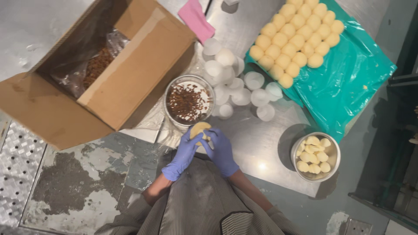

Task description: The person prepares pastries by first opening a cardboard box to retrieve a bowl of filling. They then separate several paper liners by hand and place a ball of dough onto the counter, flattening it and filling it with the contents of the bowl before sealing the dough around the filling.

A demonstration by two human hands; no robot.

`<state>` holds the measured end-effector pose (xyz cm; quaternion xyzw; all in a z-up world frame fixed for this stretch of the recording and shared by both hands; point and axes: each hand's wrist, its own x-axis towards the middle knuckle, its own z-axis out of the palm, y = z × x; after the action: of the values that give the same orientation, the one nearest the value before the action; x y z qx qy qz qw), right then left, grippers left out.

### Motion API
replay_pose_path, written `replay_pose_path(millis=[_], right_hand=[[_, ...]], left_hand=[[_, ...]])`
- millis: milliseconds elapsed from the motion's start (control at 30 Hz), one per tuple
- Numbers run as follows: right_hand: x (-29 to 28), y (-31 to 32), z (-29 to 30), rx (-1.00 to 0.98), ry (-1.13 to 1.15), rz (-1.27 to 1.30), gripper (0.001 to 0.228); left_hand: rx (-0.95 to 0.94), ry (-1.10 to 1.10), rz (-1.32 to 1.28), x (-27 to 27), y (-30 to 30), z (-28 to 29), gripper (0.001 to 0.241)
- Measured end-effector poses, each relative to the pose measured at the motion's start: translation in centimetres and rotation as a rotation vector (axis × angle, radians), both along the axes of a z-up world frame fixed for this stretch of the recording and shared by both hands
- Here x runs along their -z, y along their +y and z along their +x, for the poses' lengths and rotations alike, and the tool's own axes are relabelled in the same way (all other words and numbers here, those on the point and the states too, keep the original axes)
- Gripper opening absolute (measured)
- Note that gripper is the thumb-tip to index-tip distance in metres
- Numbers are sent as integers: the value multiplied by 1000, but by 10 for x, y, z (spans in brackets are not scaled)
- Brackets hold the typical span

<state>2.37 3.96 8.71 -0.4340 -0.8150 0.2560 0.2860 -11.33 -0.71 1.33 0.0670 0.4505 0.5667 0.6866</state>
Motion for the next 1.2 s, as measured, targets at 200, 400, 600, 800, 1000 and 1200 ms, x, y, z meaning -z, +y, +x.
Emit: replay_pose_path(millis=[200,400,600,800,1000,1200], right_hand=[[8,27,-66,-268,5,-29,33],[74,105,-97,-115,-171,12,33],[149,110,-106,-151,-351,-8,6],[155,113,-98,-90,-336,2,12],[67,97,-86,38,185,-412,11],[-37,81,-81,-320,187,-161,12]], left_hand=[[-150,55,5,6,-38,-70,40],[-236,40,-112,12,-63,-111,41],[-221,31,-50,9,-47,-113,43],[-143,179,0,6,-9,-108,45],[-50,143,99,3,9,-106,50],[111,295,136,6,16,-96,48]])
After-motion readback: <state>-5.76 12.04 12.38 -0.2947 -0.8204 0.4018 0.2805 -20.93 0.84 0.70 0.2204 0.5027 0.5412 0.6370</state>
